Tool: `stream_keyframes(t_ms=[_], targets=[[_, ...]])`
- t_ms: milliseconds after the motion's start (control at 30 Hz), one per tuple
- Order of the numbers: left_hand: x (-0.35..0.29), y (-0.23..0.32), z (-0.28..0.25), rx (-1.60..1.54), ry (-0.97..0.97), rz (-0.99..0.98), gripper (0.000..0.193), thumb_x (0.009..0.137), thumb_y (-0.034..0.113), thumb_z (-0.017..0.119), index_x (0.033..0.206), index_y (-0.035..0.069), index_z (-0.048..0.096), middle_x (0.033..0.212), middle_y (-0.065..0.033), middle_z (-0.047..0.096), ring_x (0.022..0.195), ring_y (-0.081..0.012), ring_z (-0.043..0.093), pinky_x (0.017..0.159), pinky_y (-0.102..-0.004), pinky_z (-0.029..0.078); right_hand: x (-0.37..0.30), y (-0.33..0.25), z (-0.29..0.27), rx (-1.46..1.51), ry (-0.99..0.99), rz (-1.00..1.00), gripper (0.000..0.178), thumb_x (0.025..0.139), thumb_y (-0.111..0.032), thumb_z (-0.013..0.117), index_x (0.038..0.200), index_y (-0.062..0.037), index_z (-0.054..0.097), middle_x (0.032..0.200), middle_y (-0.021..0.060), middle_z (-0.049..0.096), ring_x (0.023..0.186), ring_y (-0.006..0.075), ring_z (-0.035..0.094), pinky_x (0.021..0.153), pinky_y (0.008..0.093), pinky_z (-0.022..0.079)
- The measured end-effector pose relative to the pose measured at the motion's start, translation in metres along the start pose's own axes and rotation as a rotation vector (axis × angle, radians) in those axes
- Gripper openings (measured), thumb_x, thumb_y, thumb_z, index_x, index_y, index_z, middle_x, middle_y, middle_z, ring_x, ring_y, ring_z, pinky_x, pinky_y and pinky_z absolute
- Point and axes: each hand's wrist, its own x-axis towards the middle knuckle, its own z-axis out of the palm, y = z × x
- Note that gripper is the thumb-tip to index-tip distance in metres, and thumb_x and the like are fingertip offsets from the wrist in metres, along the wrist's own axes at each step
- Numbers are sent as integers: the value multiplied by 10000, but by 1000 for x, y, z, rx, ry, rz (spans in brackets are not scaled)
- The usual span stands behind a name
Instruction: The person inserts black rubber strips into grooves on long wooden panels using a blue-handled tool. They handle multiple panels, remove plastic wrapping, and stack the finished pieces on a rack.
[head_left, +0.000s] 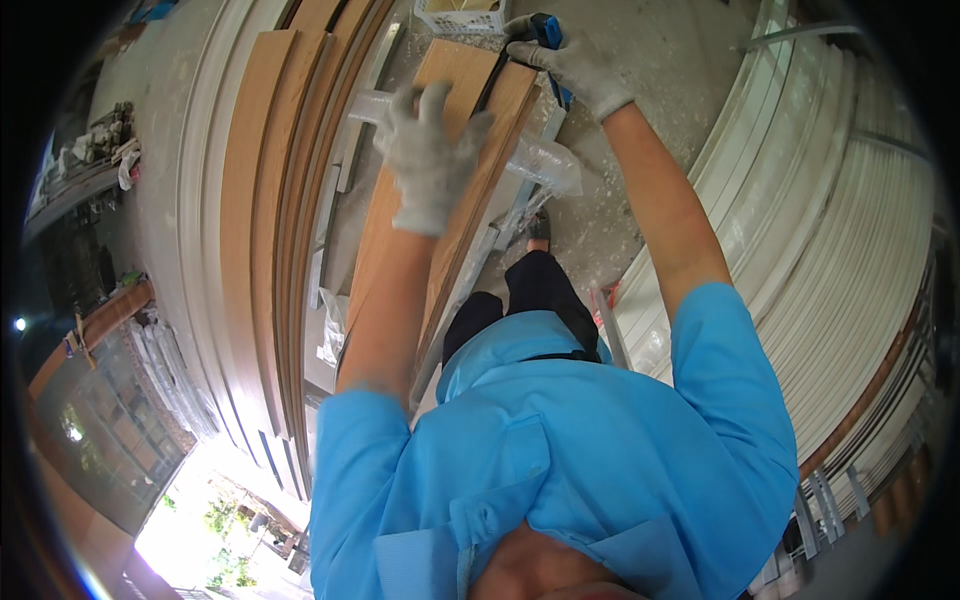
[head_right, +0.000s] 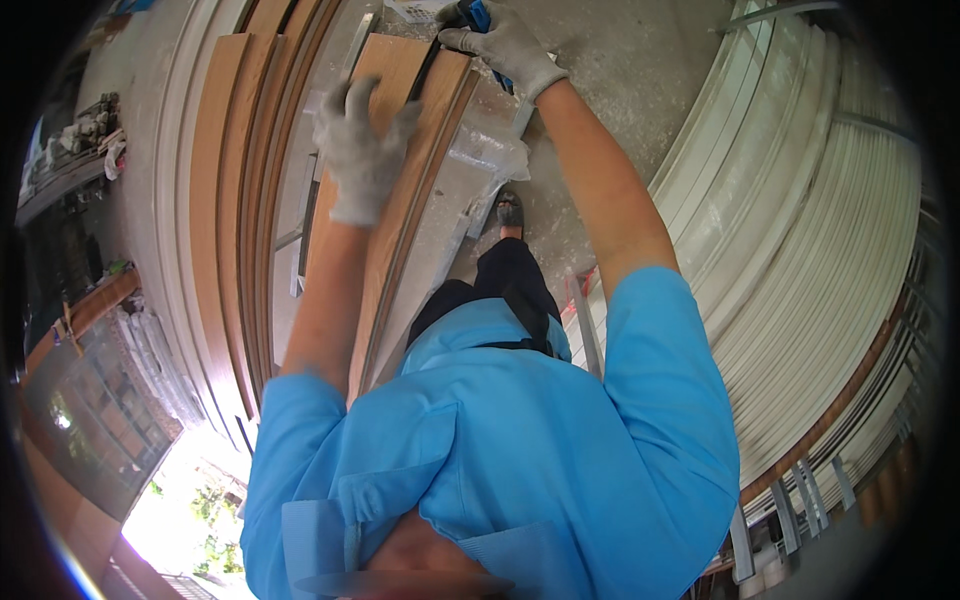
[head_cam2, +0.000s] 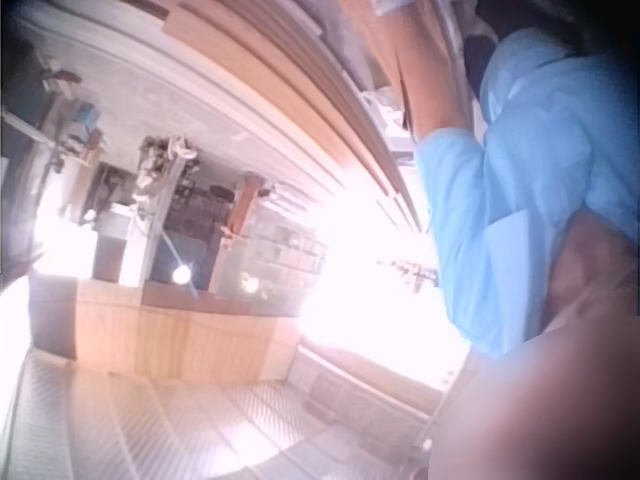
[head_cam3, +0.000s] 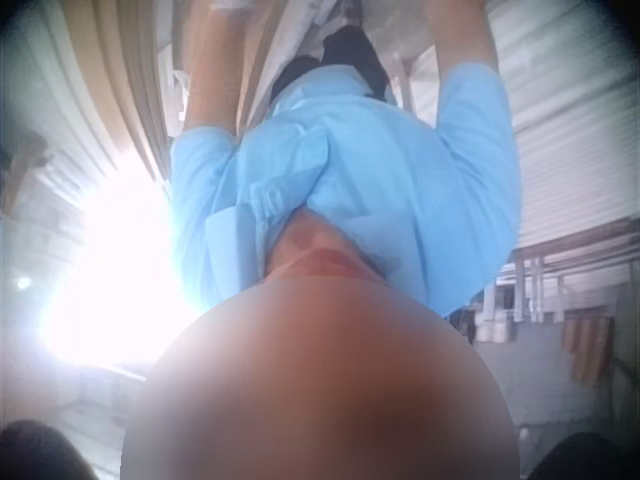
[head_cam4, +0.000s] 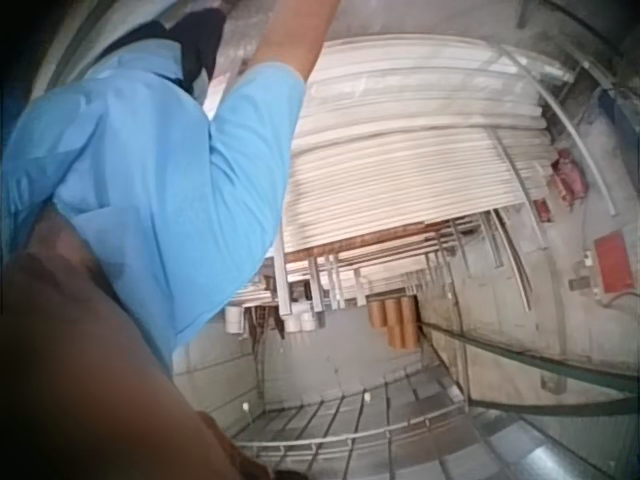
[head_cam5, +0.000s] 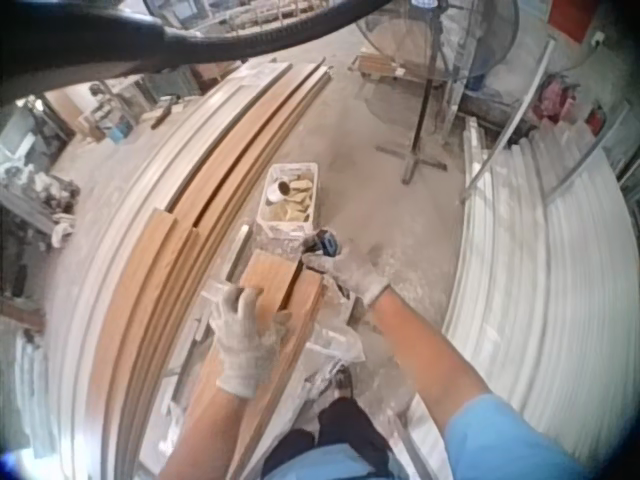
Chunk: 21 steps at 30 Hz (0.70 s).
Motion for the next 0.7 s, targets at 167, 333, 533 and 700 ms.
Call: stream_keyframes(t_ms=[167, 333, 533, 700], targets=[[-52, 6, -31, 102, -225, -82, 278, 851, 281, 737, 1057, 109, 667, 974, -124, 668, 926, -354, 620, 828, -491, 469, -2, -5, 4, -32, -18, -6, 364, 921, -246, 753, 1213, -48, 661, 1052, 46, 722, 1003, 139, 674, 910, 301, 532], [-47, 11, -33, 195, -392, -151, 197, 862, 193, 707, 1020, 88, 652, 929, -144, 671, 867, -347, 643, 767, -472, 498, -3, -27, 14, -27, 106, -50, 333, 889, -187, 777, 1154, -58, 623, 932, 30, 684, 820, 150, 649, 759, 315, 539], [-38, 18, -37, 143, -374, -178, 197, 831, 166, 700, 986, 74, 623, 894, -146, 668, 864, -351, 668, 757, -480, 532, -23, -56, -10, -346, 243, 208, 487, 870, -382, 784, 1202, -68, 616, 961, 73, 691, 836, 185, 669, 789, 333, 542], [-46, 3, -57, 156, -527, -158, 198, 857, 130, 672, 1035, 63, 618, 948, -160, 686, 912, -348, 673, 773, -470, 526, -55, -51, -22, 109, 170, 110, 487, 936, -357, 715, 1286, -58, 555, 982, 41, 656, 917, 136, 657, 823, 297, 542]])
